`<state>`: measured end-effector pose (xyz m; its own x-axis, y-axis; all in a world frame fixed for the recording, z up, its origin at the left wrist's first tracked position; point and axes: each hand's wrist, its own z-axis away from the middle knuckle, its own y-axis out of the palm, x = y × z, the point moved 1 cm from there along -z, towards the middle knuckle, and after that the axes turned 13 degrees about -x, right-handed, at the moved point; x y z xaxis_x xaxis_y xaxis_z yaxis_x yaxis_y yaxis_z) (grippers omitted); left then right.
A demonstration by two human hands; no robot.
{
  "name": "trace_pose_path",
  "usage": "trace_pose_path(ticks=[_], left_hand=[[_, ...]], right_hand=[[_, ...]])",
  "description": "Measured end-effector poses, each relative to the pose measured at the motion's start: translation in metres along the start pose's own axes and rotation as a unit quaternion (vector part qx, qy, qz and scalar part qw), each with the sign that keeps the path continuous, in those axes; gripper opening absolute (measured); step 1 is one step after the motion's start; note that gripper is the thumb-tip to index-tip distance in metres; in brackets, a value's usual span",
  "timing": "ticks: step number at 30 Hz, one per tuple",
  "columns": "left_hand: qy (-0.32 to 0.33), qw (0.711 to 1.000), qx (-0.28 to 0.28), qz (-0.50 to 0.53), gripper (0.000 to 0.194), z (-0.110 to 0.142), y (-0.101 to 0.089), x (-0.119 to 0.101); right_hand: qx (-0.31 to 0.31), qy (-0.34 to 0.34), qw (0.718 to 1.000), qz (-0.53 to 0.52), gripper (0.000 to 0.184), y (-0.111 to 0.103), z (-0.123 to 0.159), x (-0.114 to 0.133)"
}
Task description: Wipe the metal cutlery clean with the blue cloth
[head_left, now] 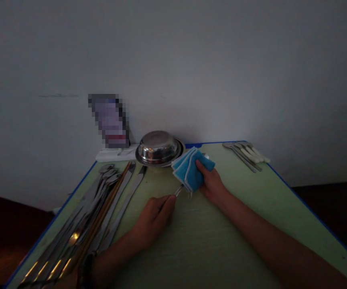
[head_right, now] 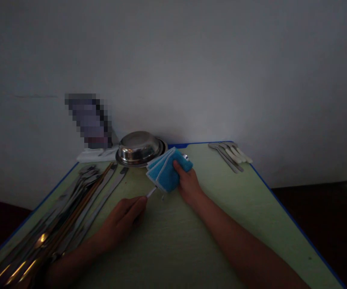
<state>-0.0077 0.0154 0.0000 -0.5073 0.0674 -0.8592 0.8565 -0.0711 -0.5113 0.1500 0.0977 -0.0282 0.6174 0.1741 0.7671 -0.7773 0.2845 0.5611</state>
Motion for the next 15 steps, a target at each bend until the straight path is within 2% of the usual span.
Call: trace_pose_path(ticks=[7,15], left_hand=[[0.022,1.0,0.01,-0.02,0.042,0.001,-0.002,0.001],[0.045,0.998,0.028,-0.045,0.042,0.004,-0.002,0.0]], right_hand=[[0.039,-0.016,0.999,0.006,0.033,0.001,0.001,0.002],[-0.059,-0.043,0.997,-0.017,0.028,-0.002,-0.01,0.012]])
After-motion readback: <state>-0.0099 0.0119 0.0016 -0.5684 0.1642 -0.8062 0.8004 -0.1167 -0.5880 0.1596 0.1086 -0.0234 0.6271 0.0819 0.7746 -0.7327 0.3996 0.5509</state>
